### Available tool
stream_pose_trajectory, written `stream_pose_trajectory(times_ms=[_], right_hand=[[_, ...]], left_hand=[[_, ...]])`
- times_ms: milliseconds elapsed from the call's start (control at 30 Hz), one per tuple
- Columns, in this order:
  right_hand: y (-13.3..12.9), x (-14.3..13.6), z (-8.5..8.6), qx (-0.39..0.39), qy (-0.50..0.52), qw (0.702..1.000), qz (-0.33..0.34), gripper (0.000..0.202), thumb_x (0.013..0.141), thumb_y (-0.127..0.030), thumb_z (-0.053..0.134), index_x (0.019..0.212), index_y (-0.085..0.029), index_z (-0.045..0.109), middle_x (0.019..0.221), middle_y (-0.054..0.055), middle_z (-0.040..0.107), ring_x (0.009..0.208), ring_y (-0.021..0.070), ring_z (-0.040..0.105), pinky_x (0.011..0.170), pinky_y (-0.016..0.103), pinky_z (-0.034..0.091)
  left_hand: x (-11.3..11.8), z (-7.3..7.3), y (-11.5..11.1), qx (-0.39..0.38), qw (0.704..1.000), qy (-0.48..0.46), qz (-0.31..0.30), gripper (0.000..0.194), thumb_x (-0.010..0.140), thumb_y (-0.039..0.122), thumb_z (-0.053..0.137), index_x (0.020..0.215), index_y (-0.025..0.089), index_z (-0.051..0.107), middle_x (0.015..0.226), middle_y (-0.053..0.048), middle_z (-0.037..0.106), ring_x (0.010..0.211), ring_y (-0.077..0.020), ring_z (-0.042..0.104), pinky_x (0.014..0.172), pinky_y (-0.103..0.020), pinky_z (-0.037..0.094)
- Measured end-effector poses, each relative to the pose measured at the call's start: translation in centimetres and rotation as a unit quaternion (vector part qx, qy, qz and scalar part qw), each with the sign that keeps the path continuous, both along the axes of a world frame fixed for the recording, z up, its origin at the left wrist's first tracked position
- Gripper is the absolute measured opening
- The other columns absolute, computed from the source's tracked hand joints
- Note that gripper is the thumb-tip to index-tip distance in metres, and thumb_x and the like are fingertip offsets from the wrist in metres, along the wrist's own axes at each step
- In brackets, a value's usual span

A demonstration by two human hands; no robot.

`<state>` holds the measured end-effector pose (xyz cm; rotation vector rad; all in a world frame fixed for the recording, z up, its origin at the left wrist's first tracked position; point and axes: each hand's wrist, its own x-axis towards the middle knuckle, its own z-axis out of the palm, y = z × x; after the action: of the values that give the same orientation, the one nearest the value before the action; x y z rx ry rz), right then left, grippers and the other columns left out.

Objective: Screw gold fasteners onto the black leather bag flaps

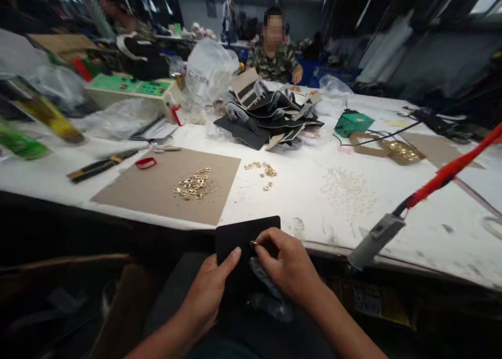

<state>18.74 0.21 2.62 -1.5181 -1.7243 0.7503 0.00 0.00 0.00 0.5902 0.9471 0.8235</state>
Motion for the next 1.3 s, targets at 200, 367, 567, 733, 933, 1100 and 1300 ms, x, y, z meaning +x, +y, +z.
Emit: stream_pose_trajectory(times_ms=[200, 367, 567, 733, 933, 1100, 1300], right_hand=[[-0.5, 0.0, 0.4, 0.025, -0.05, 0.998, 0.022, 0.005, 0.095, -0.021, 0.064, 0.094, -0.023, 0.069, 0.087, -0.001, 0.071, 0.078, 0.0164, 0.067, 0.072, 0.029, 0.049], [-0.8, -0.4, 0.7, 0.086, -0.158, 0.983, 0.019, 0.007, 0.095, -0.02, 0.063, 0.094, -0.022, 0.069, 0.085, 0.0, 0.072, 0.076, 0.02, 0.066, 0.072, 0.032, 0.044], [-1.7, -0.3, 1.0, 0.1, -0.165, 0.981, -0.014, 0.008, 0.094, -0.023, 0.065, 0.086, -0.023, 0.067, 0.08, -0.001, 0.069, 0.072, 0.019, 0.064, 0.071, 0.031, 0.041], [-2.0, -0.4, 1.0, 0.09, -0.155, 0.984, -0.012, 0.007, 0.094, -0.023, 0.067, 0.088, -0.025, 0.07, 0.082, -0.001, 0.07, 0.076, 0.0199, 0.064, 0.073, 0.032, 0.042], [-2.0, -1.2, 0.3, 0.119, -0.136, 0.983, -0.023, 0.007, 0.095, -0.021, 0.068, 0.091, -0.025, 0.072, 0.086, -0.001, 0.074, 0.079, 0.0197, 0.067, 0.076, 0.032, 0.044], [-2.2, -1.6, -0.4, 0.155, -0.14, 0.977, -0.041, 0.008, 0.096, -0.018, 0.069, 0.096, -0.025, 0.073, 0.089, 0.0, 0.076, 0.079, 0.0197, 0.068, 0.076, 0.033, 0.044], [-2.8, -1.9, -0.7, 0.185, -0.149, 0.966, -0.104, 0.004, 0.096, -0.02, 0.071, 0.095, -0.024, 0.072, 0.089, 0.001, 0.076, 0.082, 0.0209, 0.069, 0.078, 0.035, 0.047]], left_hand=[[0.0, 0.3, -0.2, 0.022, 1.0, 0.016, -0.013, 0.05, 0.093, 0.05, 0.073, 0.13, 0.016, 0.073, 0.121, -0.013, 0.079, 0.11, -0.0299, 0.075, 0.097, -0.04, 0.059], [-0.2, 0.4, -0.2, 0.044, 0.998, 0.036, -0.006, 0.049, 0.094, 0.051, 0.072, 0.128, 0.015, 0.075, 0.121, -0.013, 0.079, 0.109, -0.03, 0.074, 0.095, -0.039, 0.059], [-0.5, 0.8, -0.2, 0.061, 0.997, 0.04, -0.015, 0.048, 0.096, 0.051, 0.069, 0.126, 0.015, 0.075, 0.113, -0.012, 0.081, 0.101, -0.0282, 0.076, 0.093, -0.038, 0.059], [-0.5, 0.5, 0.0, 0.085, 0.995, 0.049, -0.026, 0.045, 0.096, 0.051, 0.068, 0.125, 0.017, 0.076, 0.114, -0.009, 0.081, 0.102, -0.0268, 0.076, 0.098, -0.037, 0.057], [-0.6, 0.7, -0.4, 0.111, 0.99, 0.076, -0.036, 0.046, 0.098, 0.053, 0.065, 0.124, 0.018, 0.076, 0.111, -0.007, 0.082, 0.095, -0.0248, 0.076, 0.091, -0.033, 0.058], [-0.7, 1.2, -0.8, 0.149, 0.982, 0.107, -0.045, 0.044, 0.1, 0.052, 0.061, 0.125, 0.019, 0.077, 0.112, -0.006, 0.082, 0.094, -0.0233, 0.075, 0.092, -0.031, 0.057], [-0.7, 0.9, -1.3, 0.159, 0.974, 0.146, -0.069, 0.048, 0.101, 0.056, 0.058, 0.131, 0.022, 0.073, 0.117, -0.007, 0.081, 0.098, -0.0252, 0.075, 0.089, -0.032, 0.058]])
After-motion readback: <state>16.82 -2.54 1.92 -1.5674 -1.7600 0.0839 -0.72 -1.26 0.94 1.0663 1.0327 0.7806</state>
